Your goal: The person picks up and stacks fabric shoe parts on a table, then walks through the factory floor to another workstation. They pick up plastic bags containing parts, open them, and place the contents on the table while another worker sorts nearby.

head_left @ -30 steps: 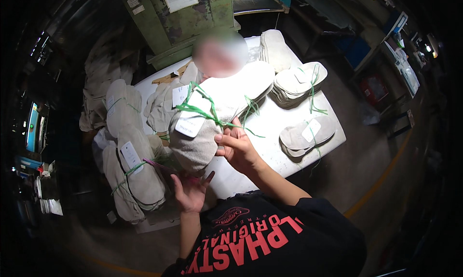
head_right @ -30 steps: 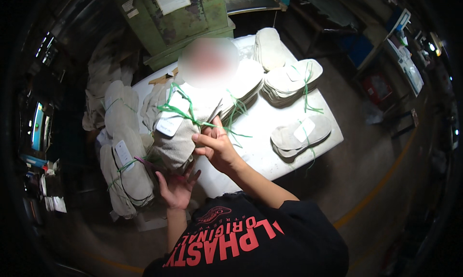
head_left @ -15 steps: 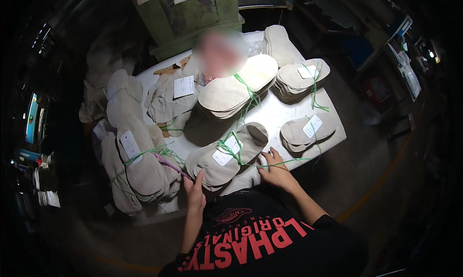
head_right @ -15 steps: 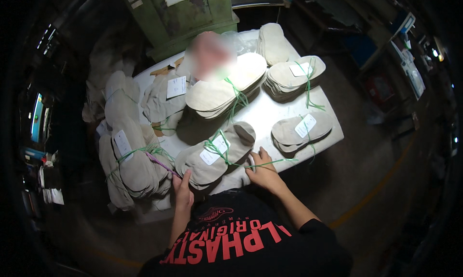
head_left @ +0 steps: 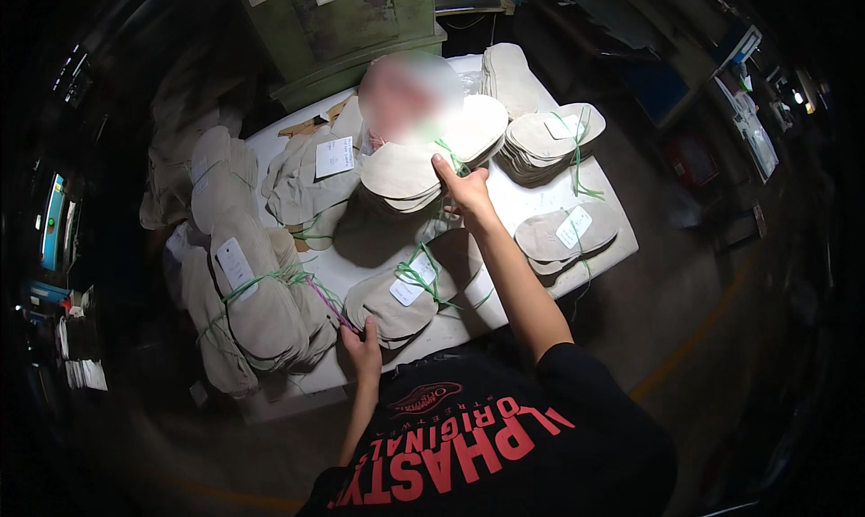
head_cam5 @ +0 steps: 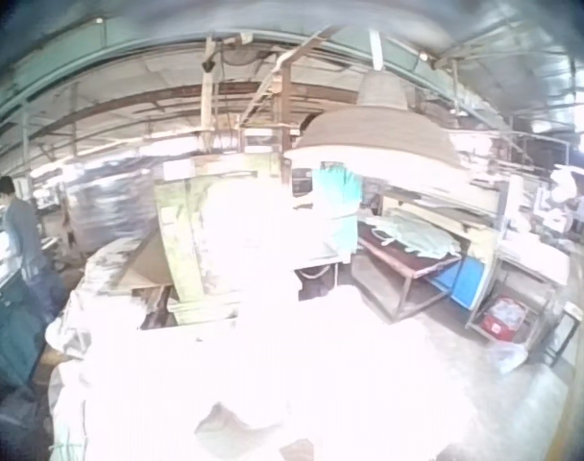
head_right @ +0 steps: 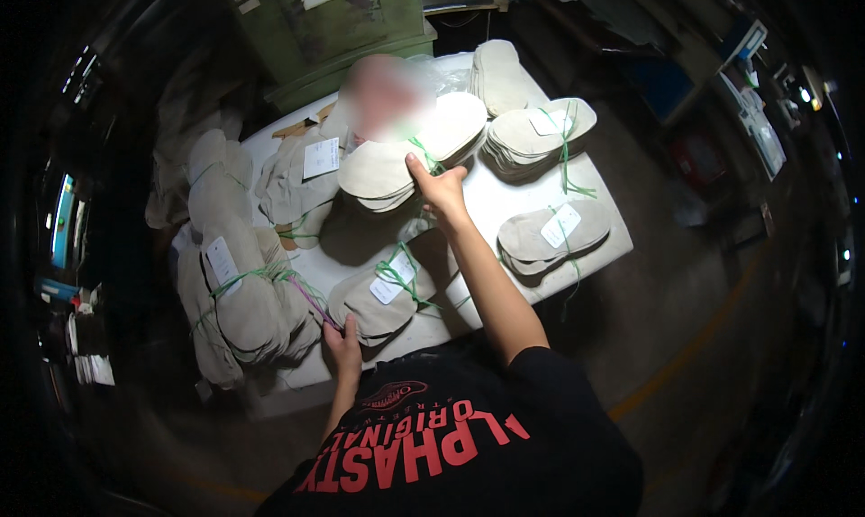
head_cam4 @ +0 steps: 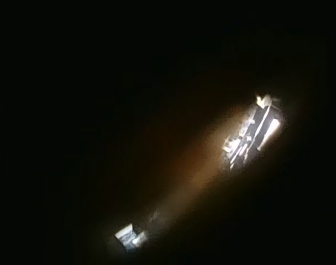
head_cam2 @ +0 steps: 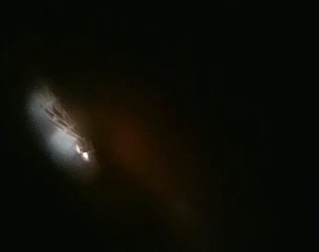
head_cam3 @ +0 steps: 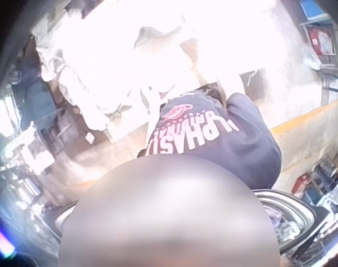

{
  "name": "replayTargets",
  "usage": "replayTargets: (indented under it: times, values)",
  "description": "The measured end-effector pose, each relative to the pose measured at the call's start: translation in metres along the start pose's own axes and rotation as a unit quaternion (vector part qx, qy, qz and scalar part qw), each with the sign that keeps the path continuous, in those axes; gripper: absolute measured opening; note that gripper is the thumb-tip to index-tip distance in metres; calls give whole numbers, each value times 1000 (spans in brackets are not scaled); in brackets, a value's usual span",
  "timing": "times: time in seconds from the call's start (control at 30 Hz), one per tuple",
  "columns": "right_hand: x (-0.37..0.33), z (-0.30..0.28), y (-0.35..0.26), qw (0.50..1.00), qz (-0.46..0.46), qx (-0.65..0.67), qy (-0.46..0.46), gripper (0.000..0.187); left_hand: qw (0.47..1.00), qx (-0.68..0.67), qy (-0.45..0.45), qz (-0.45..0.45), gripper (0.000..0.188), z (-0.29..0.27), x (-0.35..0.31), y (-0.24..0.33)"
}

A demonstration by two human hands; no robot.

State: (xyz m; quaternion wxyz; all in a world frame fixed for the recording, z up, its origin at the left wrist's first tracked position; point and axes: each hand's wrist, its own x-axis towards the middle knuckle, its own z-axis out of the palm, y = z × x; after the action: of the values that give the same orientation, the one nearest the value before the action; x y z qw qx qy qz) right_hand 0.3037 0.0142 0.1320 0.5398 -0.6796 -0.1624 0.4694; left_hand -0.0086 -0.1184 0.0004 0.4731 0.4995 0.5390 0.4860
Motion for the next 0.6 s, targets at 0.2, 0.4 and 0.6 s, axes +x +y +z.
replayTargets:
  times: [0.2,0.4,0.6]
  values:
    - [4,-14,46,987,-67,146,-30,102,1000,6,-22,-10,37,-7,1,2]
    - [-1,-40,102,858,-42,474,-194,18,999,0,-36,-29,35,-10,3,5]
    - [-9,-52,109,833,-4,540,-120,20,998,-42,-32,-43,34,-10,5,5]
